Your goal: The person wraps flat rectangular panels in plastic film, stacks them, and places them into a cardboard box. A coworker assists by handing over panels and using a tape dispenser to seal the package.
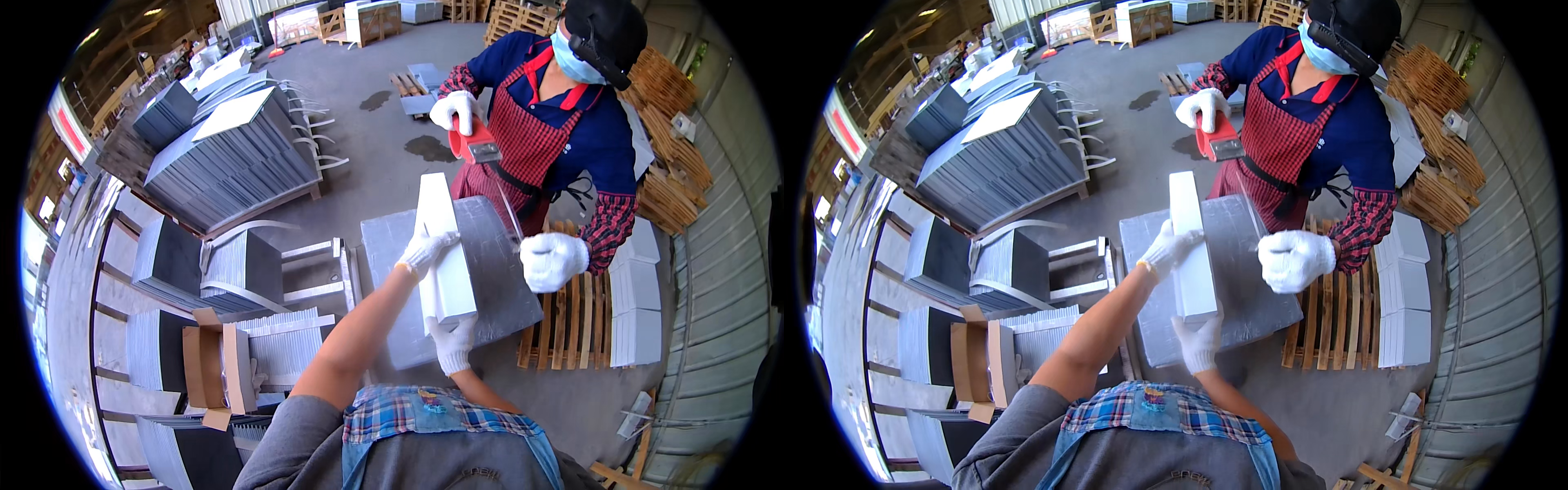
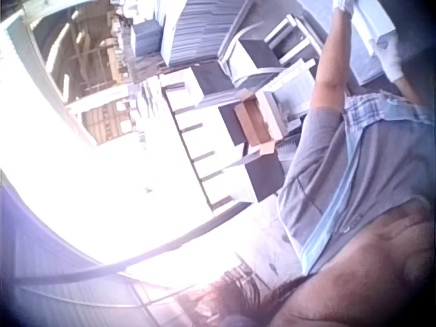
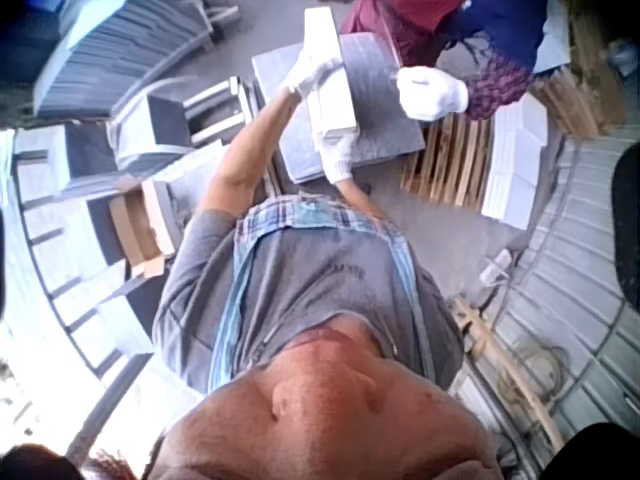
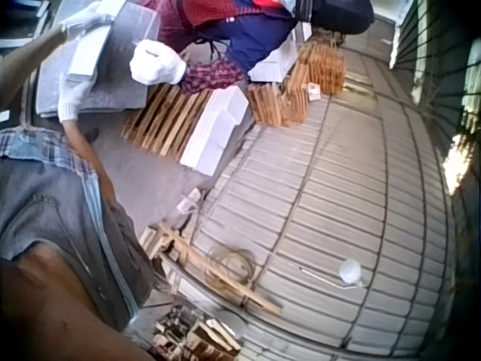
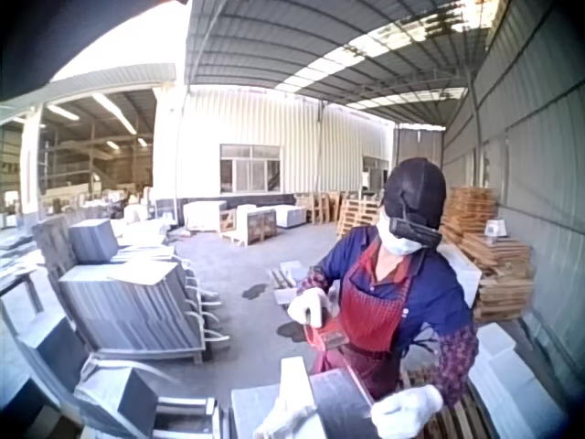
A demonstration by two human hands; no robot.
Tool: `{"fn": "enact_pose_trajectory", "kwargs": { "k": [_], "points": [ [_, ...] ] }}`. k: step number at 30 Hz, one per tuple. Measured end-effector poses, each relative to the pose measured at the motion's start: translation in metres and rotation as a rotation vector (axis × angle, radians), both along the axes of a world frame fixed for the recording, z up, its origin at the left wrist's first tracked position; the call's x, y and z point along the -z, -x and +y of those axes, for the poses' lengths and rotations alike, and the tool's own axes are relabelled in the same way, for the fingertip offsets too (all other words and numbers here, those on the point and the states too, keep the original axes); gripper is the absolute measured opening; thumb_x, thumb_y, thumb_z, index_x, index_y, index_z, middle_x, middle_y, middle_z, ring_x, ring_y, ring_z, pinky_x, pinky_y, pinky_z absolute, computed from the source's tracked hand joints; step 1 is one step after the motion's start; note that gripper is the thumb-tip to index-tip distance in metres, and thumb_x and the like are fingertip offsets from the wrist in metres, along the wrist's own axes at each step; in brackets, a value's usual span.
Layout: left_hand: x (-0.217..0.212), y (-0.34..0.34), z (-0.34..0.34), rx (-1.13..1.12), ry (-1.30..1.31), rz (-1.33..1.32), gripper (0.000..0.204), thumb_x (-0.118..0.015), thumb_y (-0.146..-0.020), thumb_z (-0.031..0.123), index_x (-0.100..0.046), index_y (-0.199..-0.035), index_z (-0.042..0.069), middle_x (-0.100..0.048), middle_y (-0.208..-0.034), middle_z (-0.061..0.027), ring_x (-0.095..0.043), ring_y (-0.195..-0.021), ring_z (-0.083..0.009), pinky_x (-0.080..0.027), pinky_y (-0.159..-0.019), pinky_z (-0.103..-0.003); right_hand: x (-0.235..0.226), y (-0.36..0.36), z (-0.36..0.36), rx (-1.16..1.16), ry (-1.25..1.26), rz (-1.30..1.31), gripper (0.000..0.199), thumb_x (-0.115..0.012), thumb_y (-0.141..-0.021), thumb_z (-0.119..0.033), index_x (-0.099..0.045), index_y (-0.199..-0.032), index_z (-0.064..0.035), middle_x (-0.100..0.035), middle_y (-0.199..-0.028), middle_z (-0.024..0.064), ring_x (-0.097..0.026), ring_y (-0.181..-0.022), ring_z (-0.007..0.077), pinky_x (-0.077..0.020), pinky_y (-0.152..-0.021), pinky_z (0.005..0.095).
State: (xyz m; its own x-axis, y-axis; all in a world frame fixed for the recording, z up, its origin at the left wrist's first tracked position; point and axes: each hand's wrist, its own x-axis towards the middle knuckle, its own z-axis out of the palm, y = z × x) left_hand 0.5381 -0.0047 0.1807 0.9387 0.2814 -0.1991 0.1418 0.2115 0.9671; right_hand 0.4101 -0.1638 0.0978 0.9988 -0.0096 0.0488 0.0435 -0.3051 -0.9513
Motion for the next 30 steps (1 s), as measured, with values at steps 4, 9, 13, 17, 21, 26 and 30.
{"fn": "enact_pose_trajectory", "kwargs": {
  "k": [4, 9, 13, 17, 21, 26, 30],
  "points": [
    [-0.009, 0.003, -0.005, 0.018, 0.006, 0.027, 0.065, -0.079, -0.085, 0.028, -0.04, -0.13, 0.001, -0.062, -0.111, -0.0151, -0.068, -0.088, -0.0204, -0.059, -0.069, -0.034, 0.003, -0.002, -0.001, 0.005, -0.074, -0.02, 0.092, -0.091, -0.065, -0.024, -0.04, -0.136, 0.0028, -0.061, -0.121, 0.0184, -0.06, -0.111, 0.0299, -0.0468, -0.097, 0.0404],
    [-0.014, 0.001, -0.004, 0.054, -0.035, 0.06, 0.061, -0.077, -0.086, 0.029, -0.043, -0.129, 0.002, -0.064, -0.107, -0.0116, -0.068, -0.087, -0.0165, -0.058, -0.064, -0.031, 0.02, -0.008, -0.007, 0.001, 0.119, 0.039, 0.085, -0.091, -0.066, -0.027, -0.043, -0.13, 0.0029, -0.062, -0.116, 0.0179, -0.061, -0.106, 0.0304, -0.0473, -0.094, 0.0417],
    [-0.012, 0.006, -0.005, 0.027, -0.016, -0.045, 0.051, -0.073, -0.09, 0.027, -0.047, -0.126, 0.003, -0.065, -0.103, -0.0085, -0.067, -0.083, -0.0138, -0.057, -0.063, -0.03, 0.047, -0.004, 0.001, 0.075, 0.286, 0.064, 0.079, -0.091, -0.063, -0.039, -0.054, -0.117, 0.005, -0.064, -0.105, 0.0191, -0.063, -0.097, 0.0304, -0.0502, -0.088, 0.0442],
    [-0.001, -0.005, -0.01, 0.038, -0.055, -0.027, 0.042, -0.062, -0.096, 0.03, -0.051, -0.127, 0.004, -0.065, -0.105, -0.0063, -0.064, -0.089, -0.013, -0.054, -0.071, -0.031, 0.078, -0.011, -0.004, 0.034, 0.108, 0.128, 0.104, -0.089, -0.059, -0.058, -0.047, -0.127, 0.0081, -0.058, -0.119, 0.0221, -0.055, -0.111, 0.0309, -0.043, -0.099, 0.0433],
    [0.011, -0.008, -0.001, -0.036, -0.115, 0.079, 0.041, -0.058, -0.098, 0.033, -0.053, -0.126, 0.004, -0.064, -0.108, -0.0059, -0.062, -0.091, -0.0124, -0.052, -0.075, -0.03, 0.036, -0.006, -0.001, -0.033, 0.03, 0.166, 0.135, -0.085, -0.059, -0.067, -0.022, -0.15, 0.0108, -0.034, -0.15, 0.0302, -0.032, -0.142, 0.0349, -0.0232, -0.118, 0.0407],
    [0.017, -0.009, -0.003, -0.08, -0.176, 0.071, 0.044, -0.055, -0.1, 0.036, -0.054, -0.127, 0.002, -0.062, -0.11, -0.0063, -0.059, -0.095, -0.0135, -0.049, -0.082, -0.03, 0.029, -0.007, -0.005, -0.064, 0.053, 0.214, 0.14, -0.078, -0.06, -0.076, -0.018, -0.151, 0.0125, -0.024, -0.156, 0.0322, -0.023, -0.146, 0.0403, -0.0197, -0.12, 0.0421],
    [0.009, -0.003, -0.006, -0.09, -0.163, 0.087, 0.047, -0.054, -0.099, 0.038, -0.053, -0.129, 0.002, -0.062, -0.111, -0.007, -0.058, -0.098, -0.0144, -0.047, -0.087, -0.03, 0.047, -0.003, 0.0, 0.064, 0.348, 0.005, 0.111, -0.085, -0.065, -0.058, -0.038, -0.142, 0.0076, -0.048, -0.139, 0.0256, -0.046, -0.13, 0.037, -0.035, -0.11, 0.0435]
  ]
}}
